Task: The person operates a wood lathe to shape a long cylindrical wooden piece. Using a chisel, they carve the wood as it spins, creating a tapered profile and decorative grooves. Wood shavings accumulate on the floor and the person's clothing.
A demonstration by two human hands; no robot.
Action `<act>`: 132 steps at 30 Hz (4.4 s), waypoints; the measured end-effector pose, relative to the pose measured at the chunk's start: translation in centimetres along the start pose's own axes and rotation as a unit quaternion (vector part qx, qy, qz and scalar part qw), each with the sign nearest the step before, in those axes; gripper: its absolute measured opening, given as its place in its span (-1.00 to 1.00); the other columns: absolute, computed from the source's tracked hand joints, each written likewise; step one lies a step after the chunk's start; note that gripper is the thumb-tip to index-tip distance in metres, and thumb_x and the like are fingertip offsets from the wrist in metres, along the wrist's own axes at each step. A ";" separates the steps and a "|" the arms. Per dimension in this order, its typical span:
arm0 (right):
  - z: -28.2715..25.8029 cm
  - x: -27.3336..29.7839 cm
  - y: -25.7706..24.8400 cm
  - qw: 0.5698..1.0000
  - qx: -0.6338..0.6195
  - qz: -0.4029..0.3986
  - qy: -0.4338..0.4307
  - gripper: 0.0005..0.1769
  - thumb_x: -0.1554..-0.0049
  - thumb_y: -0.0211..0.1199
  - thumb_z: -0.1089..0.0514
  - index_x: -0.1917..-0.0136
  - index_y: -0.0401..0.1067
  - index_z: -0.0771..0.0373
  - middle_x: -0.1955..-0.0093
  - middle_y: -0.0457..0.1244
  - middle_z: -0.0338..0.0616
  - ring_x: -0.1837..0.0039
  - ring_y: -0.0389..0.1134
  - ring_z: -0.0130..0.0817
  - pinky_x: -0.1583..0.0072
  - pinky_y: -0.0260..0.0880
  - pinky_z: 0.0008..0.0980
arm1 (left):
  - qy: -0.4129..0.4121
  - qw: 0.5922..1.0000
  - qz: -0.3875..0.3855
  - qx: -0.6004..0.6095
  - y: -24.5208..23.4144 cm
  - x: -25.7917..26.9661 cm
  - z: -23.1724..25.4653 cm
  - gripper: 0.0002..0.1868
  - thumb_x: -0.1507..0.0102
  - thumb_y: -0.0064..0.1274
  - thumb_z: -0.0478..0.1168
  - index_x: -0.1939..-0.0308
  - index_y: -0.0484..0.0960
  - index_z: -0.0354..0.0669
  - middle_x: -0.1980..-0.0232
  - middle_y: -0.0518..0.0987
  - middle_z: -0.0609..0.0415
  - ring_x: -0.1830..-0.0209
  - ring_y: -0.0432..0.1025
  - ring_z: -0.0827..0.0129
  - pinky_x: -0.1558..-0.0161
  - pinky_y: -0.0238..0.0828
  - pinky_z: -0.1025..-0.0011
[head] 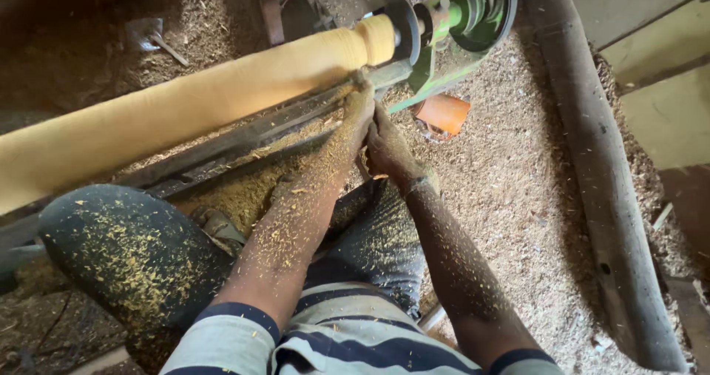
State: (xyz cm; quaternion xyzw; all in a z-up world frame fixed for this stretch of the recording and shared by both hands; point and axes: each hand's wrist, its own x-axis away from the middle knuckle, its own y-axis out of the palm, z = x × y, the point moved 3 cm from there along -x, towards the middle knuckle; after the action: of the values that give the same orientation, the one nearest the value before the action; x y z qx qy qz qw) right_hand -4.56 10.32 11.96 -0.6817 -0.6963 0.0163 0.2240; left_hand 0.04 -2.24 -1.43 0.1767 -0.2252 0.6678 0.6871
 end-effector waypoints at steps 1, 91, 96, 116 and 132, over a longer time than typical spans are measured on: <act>0.9 0.1 -0.1 0.999 -0.007 0.003 0.036 -0.37 -0.33 -0.26 0.12 -0.64 -0.08 0.22 -0.35 0.26 0.24 -0.27 0.38 0.03 -0.27 0.50 -0.07 | -0.007 1.000 -0.010 0.012 0.0 0.4 0.0 -0.32 -0.44 -0.44 0.24 -0.10 0.53 -0.29 0.35 0.57 0.02 0.52 0.44 0.36 0.57 0.39 0.42; -4.2 0.1 -5.3 0.977 0.166 -0.124 0.043 -0.35 -0.36 -0.14 -0.09 -0.67 -0.07 -0.02 0.46 0.20 -0.13 0.50 0.27 -0.37 0.43 0.39 -0.32 | -0.016 0.978 -0.002 0.210 0.7 6.5 4.1 -0.46 -0.45 -0.34 0.17 0.05 0.55 -0.22 0.29 0.58 0.06 0.37 0.51 0.37 0.35 0.57 0.38; -5.2 1.2 -5.0 0.981 0.146 -0.113 0.058 -0.35 -0.35 -0.12 -0.07 -0.66 -0.05 -0.06 0.47 0.17 -0.19 0.51 0.24 -0.39 0.43 0.39 -0.33 | -0.023 0.977 -0.022 0.211 0.8 7.1 4.9 -0.47 -0.44 -0.33 0.15 0.01 0.56 -0.21 0.26 0.59 0.06 0.34 0.52 0.38 0.33 0.59 0.39; 0.0 2.1 2.3 0.991 0.050 -0.106 -0.058 -0.32 -0.41 -0.21 0.00 -0.69 -0.23 0.26 -0.66 -0.09 0.25 -0.62 0.05 0.05 -0.55 0.15 -0.02 | -0.039 0.926 -0.079 0.367 -6.3 12.3 3.0 -0.57 -0.43 -0.29 0.12 0.06 0.43 -0.18 0.44 0.52 -0.01 0.54 0.47 0.26 0.46 0.56 0.33; -2.8 2.7 1.6 0.992 0.100 -0.073 -0.029 -0.33 -0.38 -0.20 0.02 -0.67 -0.18 0.24 -0.64 -0.03 0.22 -0.54 0.17 0.11 -0.48 0.22 -0.02 | -0.032 0.975 -0.018 0.220 -5.6 10.7 2.7 -0.52 -0.45 -0.40 0.14 -0.06 0.42 -0.15 0.45 0.50 0.10 0.51 0.47 0.36 0.46 0.56 0.38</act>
State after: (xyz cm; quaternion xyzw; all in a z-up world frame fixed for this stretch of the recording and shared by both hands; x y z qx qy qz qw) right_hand -2.10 12.22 14.71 -0.6021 -0.7456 0.0891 0.2714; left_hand 5.45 4.99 6.99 0.3491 -0.0918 0.6824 0.6356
